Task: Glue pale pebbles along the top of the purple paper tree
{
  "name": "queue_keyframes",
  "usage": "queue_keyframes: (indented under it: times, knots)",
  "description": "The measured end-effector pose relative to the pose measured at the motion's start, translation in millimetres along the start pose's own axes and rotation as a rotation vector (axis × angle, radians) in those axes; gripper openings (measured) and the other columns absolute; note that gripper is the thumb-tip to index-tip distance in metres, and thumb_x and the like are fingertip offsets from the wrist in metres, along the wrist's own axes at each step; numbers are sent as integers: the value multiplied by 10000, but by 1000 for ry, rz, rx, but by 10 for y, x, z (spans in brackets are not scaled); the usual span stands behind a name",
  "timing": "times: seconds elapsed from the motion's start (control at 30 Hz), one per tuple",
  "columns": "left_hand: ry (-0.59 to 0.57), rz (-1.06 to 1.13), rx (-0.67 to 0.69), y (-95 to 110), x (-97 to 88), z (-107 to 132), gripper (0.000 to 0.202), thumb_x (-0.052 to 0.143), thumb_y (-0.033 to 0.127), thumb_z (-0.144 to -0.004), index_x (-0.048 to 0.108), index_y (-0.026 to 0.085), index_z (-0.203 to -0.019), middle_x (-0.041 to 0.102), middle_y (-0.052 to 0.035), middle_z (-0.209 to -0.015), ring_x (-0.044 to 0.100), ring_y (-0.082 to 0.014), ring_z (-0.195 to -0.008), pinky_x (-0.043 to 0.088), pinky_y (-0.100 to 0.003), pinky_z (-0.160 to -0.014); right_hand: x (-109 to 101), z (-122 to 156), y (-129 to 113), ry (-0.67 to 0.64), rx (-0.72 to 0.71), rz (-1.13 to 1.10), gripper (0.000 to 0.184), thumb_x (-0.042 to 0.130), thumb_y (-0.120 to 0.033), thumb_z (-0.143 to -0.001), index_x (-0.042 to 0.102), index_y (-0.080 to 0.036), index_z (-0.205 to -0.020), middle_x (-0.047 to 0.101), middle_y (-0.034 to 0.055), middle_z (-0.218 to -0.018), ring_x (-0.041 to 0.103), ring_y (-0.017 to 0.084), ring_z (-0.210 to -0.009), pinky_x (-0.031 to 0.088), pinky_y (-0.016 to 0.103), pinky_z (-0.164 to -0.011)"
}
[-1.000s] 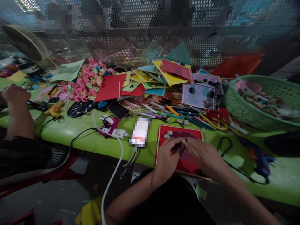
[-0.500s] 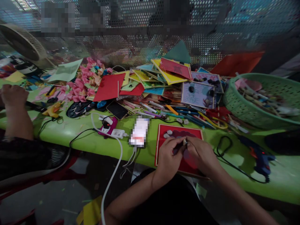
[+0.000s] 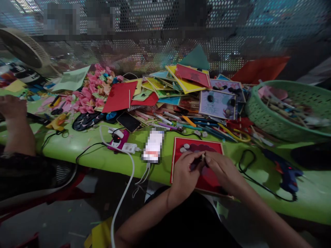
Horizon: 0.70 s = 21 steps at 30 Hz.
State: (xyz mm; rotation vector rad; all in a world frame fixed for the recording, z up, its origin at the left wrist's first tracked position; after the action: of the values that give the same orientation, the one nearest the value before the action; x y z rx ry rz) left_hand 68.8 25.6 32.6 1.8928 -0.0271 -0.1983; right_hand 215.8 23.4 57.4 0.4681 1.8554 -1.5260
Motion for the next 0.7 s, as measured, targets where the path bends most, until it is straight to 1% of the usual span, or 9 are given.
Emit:
queue_keyframes:
  times: [0.07, 0.17, 0.3, 0.4, 0.5, 0.6, 0.7]
  knots:
    - [4, -9, -1, -12, 0, 3, 297, 678, 107, -868, 725, 196, -1148, 741, -69, -1043, 690, -174, -975, 562, -309, -919, 23, 4, 24, 6, 6, -5, 370, 291, -366, -1048, 551, -224, -827, 667, 53, -834, 598, 216, -772, 433, 355, -726]
    - [-4, -4, 0, -2, -12, -9, 292, 685, 115, -865, 725, 198, -1142, 742, -70, -1052, 690, -182, -988, 562, -324, -931, 15, 12, -1, 13, 17, -28, 371, 302, -376, -1051, 542, -226, -811, 665, 47, -831, 597, 208, -761, 439, 342, -720]
    - [-14, 50, -49, 30, -48, -29, 242, 703, 152, -860, 739, 189, -1096, 737, -68, -1023, 699, -182, -951, 578, -314, -896, -41, 12, -62, -53, 31, -72, 372, 308, -390, -1062, 574, -233, -854, 676, 47, -843, 599, 206, -761, 463, 339, -716]
    - [-32, 68, -90, 45, -72, -25, 246, 702, 136, -852, 741, 186, -1090, 725, -67, -1018, 702, -180, -936, 585, -311, -883, -63, -11, -63, -96, -6, -50, 391, 315, -403, -1056, 603, -229, -855, 691, 67, -833, 613, 221, -752, 490, 368, -720]
    - [-45, 24, -61, 68, -92, -23, 271, 703, 122, -853, 736, 186, -1114, 730, -68, -1024, 694, -183, -960, 574, -319, -913, -48, -42, -28, -86, -50, 19, 415, 296, -382, -1054, 604, -223, -826, 706, 85, -821, 632, 231, -741, 503, 387, -722]
    - [-20, 7, -40, 78, -113, -32, 252, 700, 131, -859, 732, 184, -1103, 736, -73, -1036, 695, -179, -962, 574, -307, -901, -28, -52, -11, -49, -109, 104, 412, 278, -357, -1065, 602, -221, -849, 707, 81, -821, 651, 224, -756, 505, 369, -729]
    - [5, 22, -68, 48, -117, -33, 223, 666, 166, -890, 715, 187, -1106, 742, -74, -1072, 702, -179, -985, 574, -303, -895, -54, -43, -28, 34, -164, 334, 390, 309, -401, -1064, 595, -203, -886, 680, 92, -822, 648, 243, -764, 495, 381, -720]
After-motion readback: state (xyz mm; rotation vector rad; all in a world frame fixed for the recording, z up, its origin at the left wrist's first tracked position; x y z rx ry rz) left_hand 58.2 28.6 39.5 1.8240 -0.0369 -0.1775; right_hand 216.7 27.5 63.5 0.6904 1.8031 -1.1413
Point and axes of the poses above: each hand's wrist, its own z-axis away from the middle knuckle, its own x-axis out of the palm, y = z × x, the point moved 3 cm from there along -z, towards the middle knuckle
